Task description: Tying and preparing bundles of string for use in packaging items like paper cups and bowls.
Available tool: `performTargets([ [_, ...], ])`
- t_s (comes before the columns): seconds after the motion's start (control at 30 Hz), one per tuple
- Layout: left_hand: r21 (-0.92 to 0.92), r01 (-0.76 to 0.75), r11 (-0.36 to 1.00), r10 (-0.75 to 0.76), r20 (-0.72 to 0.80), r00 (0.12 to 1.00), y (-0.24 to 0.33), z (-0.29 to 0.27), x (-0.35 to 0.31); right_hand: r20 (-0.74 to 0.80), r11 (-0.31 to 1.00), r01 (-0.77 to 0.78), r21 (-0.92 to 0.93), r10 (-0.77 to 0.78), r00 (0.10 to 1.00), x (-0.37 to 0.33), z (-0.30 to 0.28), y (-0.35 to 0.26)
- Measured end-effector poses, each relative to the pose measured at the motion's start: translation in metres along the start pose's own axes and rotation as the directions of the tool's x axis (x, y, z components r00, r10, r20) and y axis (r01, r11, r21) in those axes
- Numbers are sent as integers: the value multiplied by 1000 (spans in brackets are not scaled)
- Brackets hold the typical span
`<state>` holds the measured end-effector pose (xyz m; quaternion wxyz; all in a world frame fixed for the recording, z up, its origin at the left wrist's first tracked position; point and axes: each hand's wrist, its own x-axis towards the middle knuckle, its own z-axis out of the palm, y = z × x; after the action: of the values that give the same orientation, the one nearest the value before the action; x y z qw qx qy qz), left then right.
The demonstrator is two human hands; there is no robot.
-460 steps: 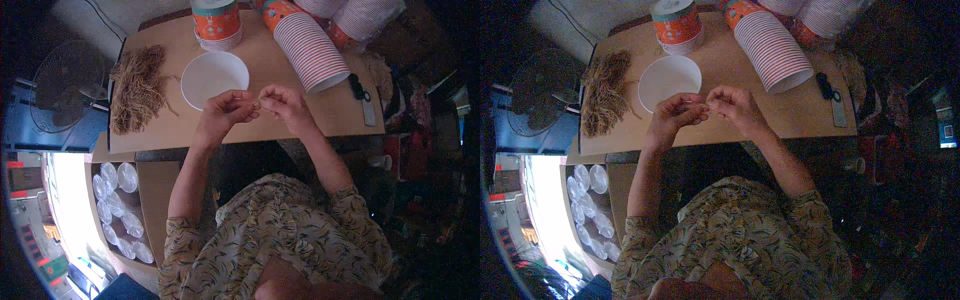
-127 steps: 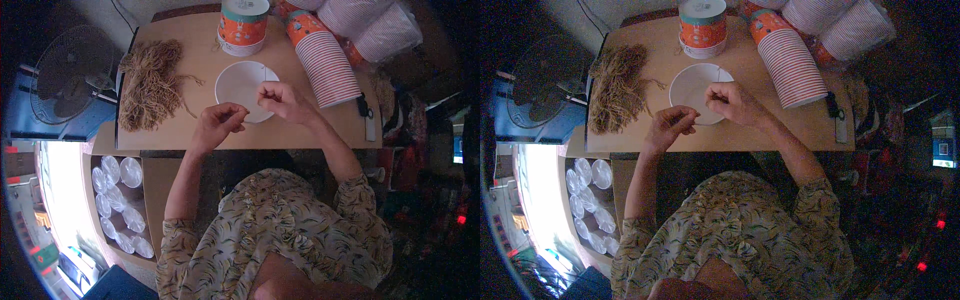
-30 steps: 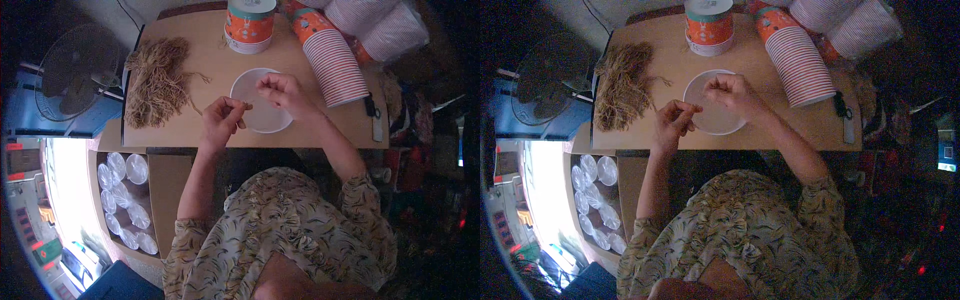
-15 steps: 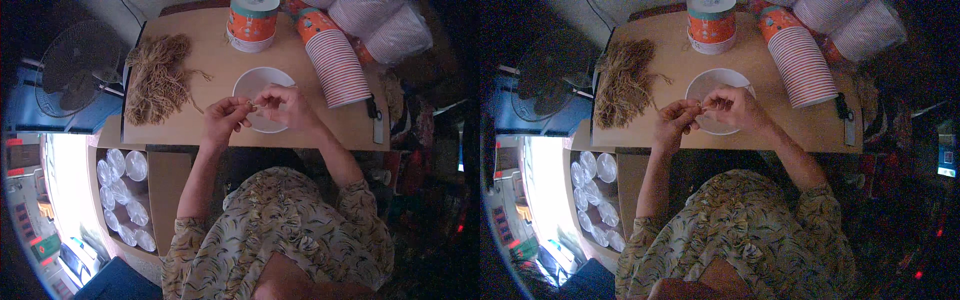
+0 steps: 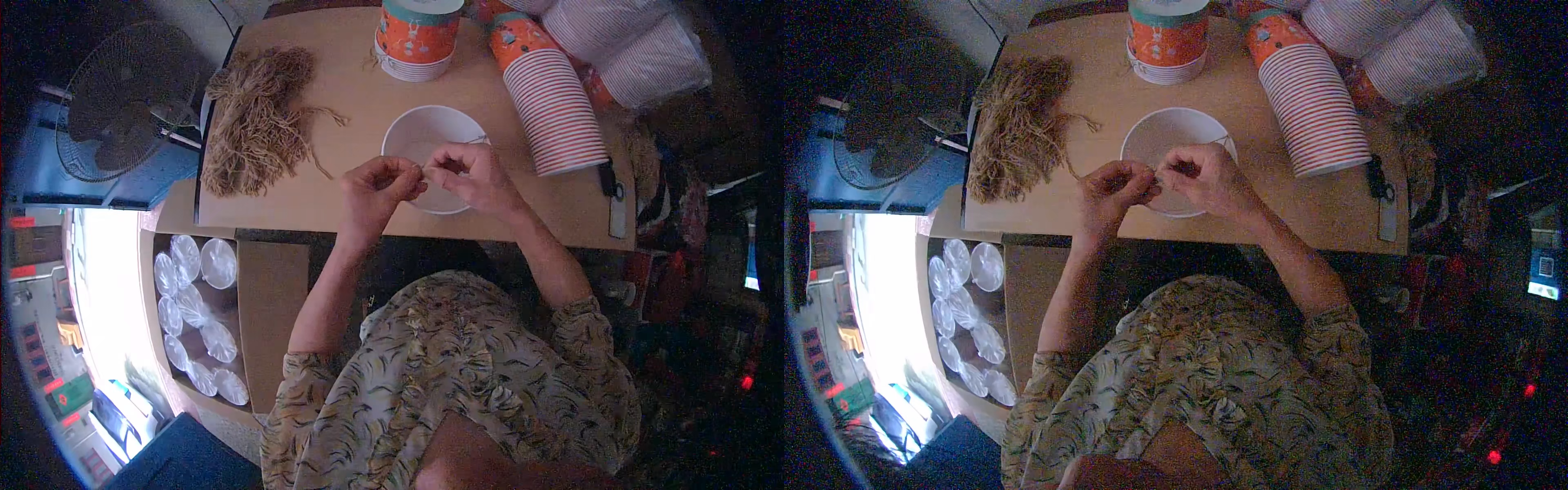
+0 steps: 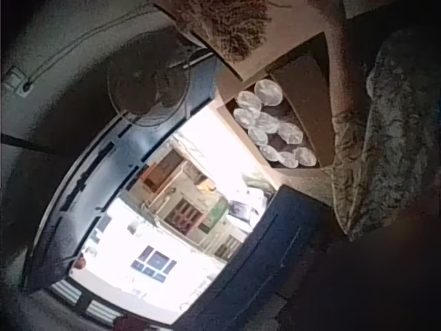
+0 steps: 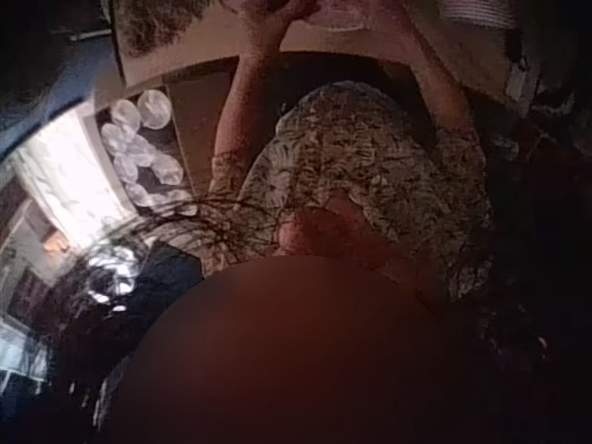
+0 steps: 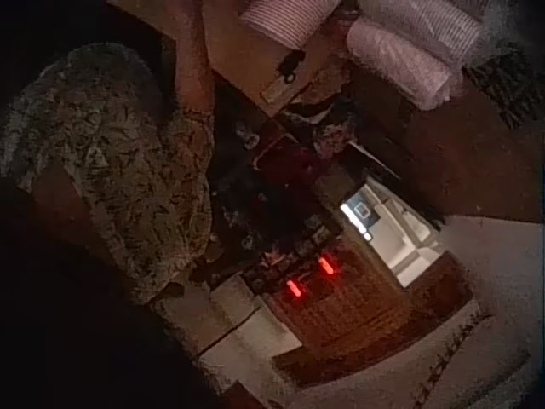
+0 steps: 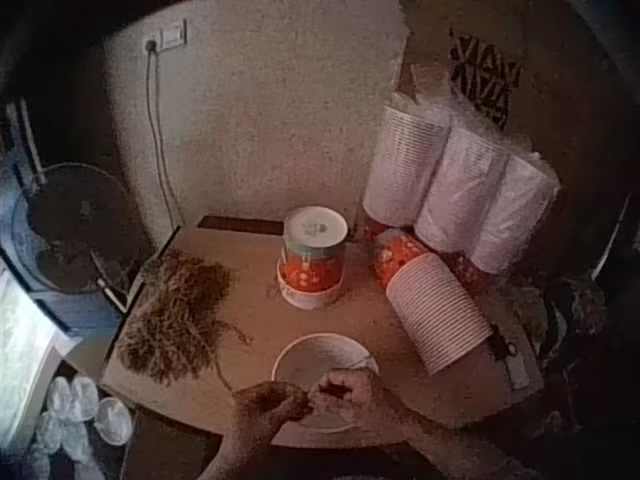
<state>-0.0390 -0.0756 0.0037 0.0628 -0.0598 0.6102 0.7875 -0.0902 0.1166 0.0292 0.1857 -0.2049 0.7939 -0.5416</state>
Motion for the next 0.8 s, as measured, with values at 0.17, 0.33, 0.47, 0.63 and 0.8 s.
performTargets([
  [0.17, -45, -4, 999, 5, 23, 1000, 4, 1, -1, 21, 987, -41, 156, 38, 999, 1, -1, 1],
  [0.33, -30, -7, 1000, 7, 2, 1000, 0, 0, -1, 5, 985, -62, 159, 62, 998, 3, 3, 3],
  [0.47, 50, -90, 995, 89, 26, 996, 4, 4, -3, 9, 975, -79, 210, 79, 997, 4, 2, 1],
  [0.63, 19, -61, 998, 60, 6, 998, 7, 7, -4, 34, 956, -97, 278, 91, 995, 5, 1, 6],
  [0.8, 35, -67, 997, 66, 41, 997, 7, 5, -3, -2, 958, -56, 280, 59, 998, 5, 3, 17],
])
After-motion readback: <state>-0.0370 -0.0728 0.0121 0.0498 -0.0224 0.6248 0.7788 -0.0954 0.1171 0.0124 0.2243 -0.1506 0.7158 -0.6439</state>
